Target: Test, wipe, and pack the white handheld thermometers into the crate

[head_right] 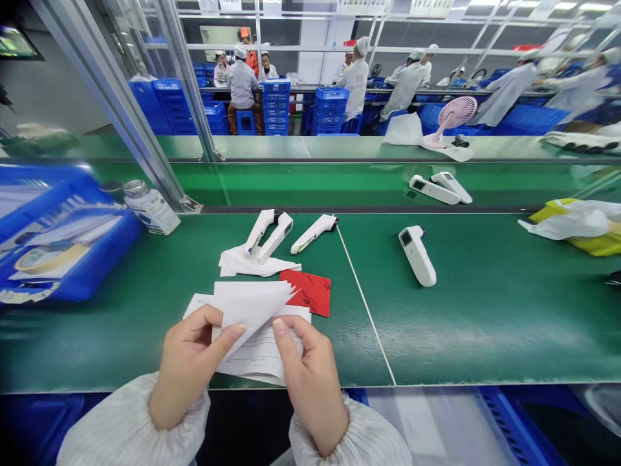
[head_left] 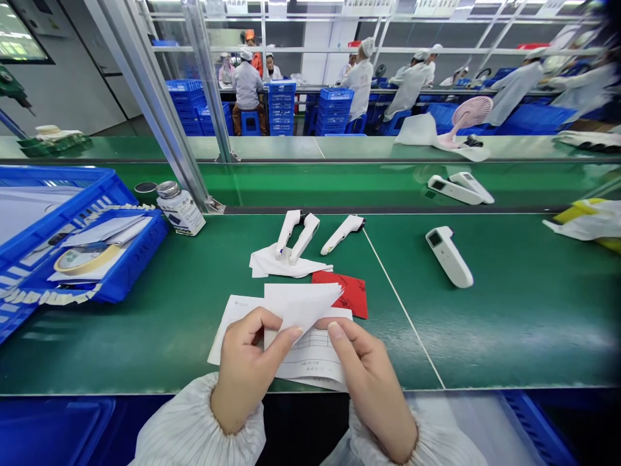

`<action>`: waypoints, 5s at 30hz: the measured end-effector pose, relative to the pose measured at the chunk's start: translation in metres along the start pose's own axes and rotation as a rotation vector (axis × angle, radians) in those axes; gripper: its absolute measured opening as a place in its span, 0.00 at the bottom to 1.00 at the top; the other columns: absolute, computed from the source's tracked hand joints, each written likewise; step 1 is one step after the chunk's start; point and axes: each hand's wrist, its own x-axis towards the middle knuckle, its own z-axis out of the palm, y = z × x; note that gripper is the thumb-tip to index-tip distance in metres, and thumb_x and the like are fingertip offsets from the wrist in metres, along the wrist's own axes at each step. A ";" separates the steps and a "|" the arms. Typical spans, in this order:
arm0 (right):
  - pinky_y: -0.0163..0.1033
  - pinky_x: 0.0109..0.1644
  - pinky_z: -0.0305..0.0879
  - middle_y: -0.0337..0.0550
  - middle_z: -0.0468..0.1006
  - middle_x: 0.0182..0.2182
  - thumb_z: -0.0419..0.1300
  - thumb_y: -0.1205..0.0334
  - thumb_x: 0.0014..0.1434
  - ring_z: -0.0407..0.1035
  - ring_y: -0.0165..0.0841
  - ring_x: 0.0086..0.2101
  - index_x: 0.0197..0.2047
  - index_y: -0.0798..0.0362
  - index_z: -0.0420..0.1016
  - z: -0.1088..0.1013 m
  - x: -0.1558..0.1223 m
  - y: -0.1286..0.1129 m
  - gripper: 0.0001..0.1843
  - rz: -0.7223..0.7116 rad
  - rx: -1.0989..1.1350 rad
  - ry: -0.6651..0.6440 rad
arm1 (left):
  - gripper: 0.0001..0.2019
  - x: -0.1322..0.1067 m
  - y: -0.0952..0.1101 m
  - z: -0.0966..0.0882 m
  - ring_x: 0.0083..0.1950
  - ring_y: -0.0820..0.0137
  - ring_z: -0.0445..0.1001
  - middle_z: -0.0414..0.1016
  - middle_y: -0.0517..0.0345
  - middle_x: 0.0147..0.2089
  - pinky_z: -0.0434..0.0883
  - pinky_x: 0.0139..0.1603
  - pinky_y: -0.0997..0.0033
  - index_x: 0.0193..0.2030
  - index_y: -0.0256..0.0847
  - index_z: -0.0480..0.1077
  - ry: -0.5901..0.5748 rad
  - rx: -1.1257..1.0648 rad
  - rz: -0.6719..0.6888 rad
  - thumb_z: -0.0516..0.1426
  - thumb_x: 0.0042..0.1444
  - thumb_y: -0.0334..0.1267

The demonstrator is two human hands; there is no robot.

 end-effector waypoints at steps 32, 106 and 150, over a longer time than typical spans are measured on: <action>0.33 0.33 0.64 0.39 0.79 0.29 0.56 0.47 0.60 0.69 0.32 0.30 0.34 0.52 0.77 0.003 -0.004 0.002 0.17 -0.049 -0.044 0.024 | 0.10 -0.002 0.008 0.002 0.22 0.77 0.62 0.69 0.64 0.21 0.60 0.23 0.78 0.24 0.39 0.72 -0.008 0.096 -0.106 0.60 0.51 0.42; 0.33 0.24 0.55 0.36 0.67 0.20 0.60 0.42 0.55 0.57 0.27 0.22 0.27 0.54 0.70 0.001 0.006 -0.005 0.22 0.107 -0.099 -0.004 | 0.13 -0.008 -0.005 0.001 0.21 0.77 0.62 0.60 0.65 0.22 0.61 0.22 0.76 0.23 0.40 0.65 -0.211 -0.077 -0.111 0.56 0.57 0.41; 0.35 0.21 0.67 0.49 0.78 0.38 0.62 0.48 0.55 0.71 0.33 0.25 0.51 0.50 0.69 -0.006 -0.003 0.019 0.24 -0.055 -0.152 0.185 | 0.08 -0.019 -0.013 0.012 0.24 0.80 0.61 0.62 0.64 0.23 0.60 0.26 0.81 0.26 0.37 0.67 -0.041 0.181 0.352 0.60 0.55 0.28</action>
